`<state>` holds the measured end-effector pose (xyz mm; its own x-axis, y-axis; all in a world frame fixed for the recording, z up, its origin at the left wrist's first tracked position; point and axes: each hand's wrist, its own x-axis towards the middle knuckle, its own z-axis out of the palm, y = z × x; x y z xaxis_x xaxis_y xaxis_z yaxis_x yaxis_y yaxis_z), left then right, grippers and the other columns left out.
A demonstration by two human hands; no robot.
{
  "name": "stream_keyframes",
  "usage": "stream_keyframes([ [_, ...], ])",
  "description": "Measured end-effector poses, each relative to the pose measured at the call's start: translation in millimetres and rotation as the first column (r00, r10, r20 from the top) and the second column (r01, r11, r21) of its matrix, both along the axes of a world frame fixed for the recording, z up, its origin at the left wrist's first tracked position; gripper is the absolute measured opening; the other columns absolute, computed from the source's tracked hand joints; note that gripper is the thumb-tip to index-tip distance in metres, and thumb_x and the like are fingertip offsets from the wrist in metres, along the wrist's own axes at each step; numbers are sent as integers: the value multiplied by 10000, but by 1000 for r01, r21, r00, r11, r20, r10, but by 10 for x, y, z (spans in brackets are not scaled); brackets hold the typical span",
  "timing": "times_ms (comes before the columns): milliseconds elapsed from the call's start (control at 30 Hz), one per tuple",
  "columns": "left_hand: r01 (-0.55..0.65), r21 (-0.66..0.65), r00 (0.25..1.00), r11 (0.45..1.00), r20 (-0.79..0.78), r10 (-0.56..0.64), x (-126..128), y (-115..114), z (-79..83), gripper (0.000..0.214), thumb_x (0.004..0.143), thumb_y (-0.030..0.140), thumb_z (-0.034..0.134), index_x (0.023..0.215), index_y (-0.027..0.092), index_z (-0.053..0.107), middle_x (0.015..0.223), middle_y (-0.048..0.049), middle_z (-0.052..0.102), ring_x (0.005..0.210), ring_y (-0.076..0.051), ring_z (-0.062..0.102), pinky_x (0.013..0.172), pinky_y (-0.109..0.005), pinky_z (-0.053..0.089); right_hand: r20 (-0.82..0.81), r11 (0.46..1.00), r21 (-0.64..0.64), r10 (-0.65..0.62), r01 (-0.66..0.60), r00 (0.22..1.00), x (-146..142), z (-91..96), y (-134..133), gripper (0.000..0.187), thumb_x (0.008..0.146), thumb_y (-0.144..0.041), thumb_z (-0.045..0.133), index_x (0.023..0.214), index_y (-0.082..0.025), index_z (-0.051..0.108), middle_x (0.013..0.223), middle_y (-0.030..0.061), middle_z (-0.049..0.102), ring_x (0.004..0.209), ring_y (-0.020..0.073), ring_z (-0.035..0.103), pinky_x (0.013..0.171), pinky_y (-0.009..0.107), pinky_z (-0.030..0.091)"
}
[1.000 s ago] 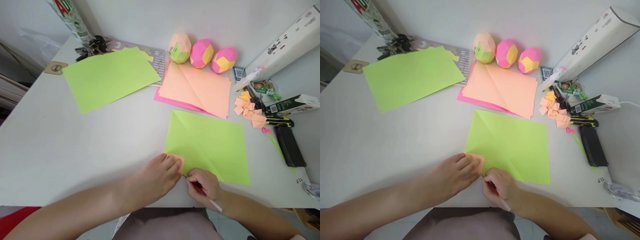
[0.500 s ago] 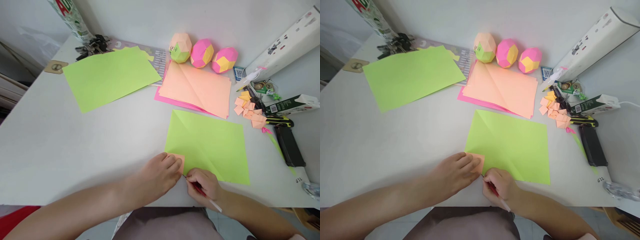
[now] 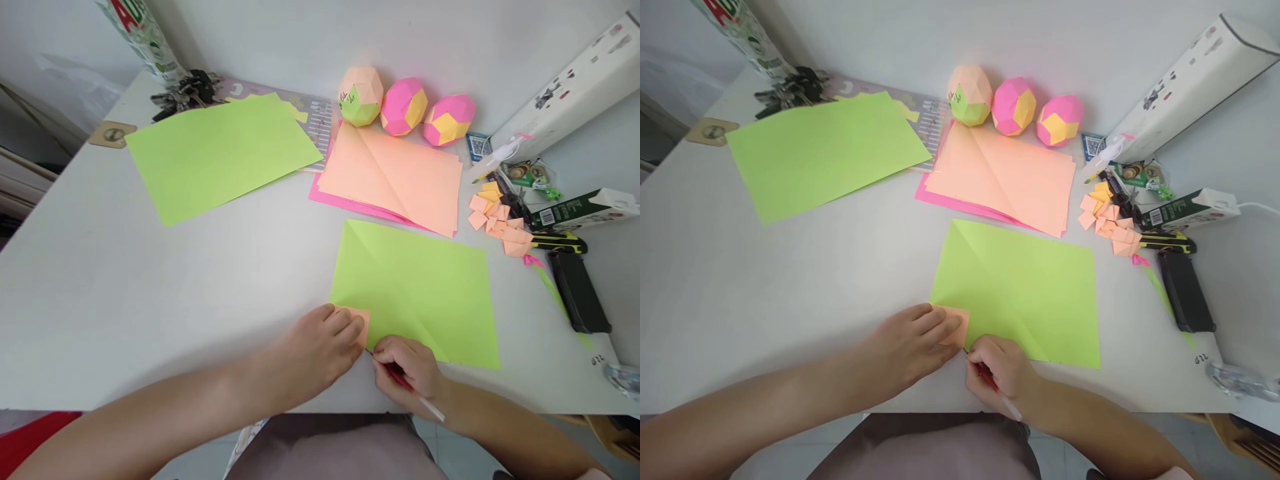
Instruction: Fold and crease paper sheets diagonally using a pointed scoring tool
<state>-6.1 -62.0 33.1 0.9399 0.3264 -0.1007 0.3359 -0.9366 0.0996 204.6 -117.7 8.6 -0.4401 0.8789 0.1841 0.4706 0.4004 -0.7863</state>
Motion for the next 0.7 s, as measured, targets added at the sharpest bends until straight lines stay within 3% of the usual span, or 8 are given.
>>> stream_keyframes([
  [500, 4, -22, 1000, 1000, 30, -3, -22, 31, 41, 398, 805, 148, 525, 1203, 158, 510, 1252, -124, 520, 990, -235, 500, 779, -345, 402, -10, 999, -33, -12, 12, 1000, 4, 7, -3, 142, 806, -86, 502, 773, -224, 493, 694, -5, 579, 589, 107, 542, 543, 214, 451],
  [600, -5, -52, 997, 999, 70, 8, -38, 55, 16, 374, 819, 113, 509, 1190, 156, 520, 1239, -111, 529, 957, -221, 503, 748, -335, 400, -77, 984, -177, -45, 31, 996, 15, 27, 32, 113, 824, -140, 521, 737, -212, 513, 665, -5, 584, 560, 101, 527, 509, 213, 436],
  [700, -11, -123, 991, 992, 129, 27, -48, 93, -35, 235, 840, 99, 507, 1046, 180, 584, 1137, -71, 582, 880, -194, 506, 708, -317, 393, -209, 892, -439, -220, 109, 953, 62, 53, 114, 136, 848, -247, 558, 726, -198, 522, 653, -13, 572, 470, 74, 465, 407, 192, 381],
])
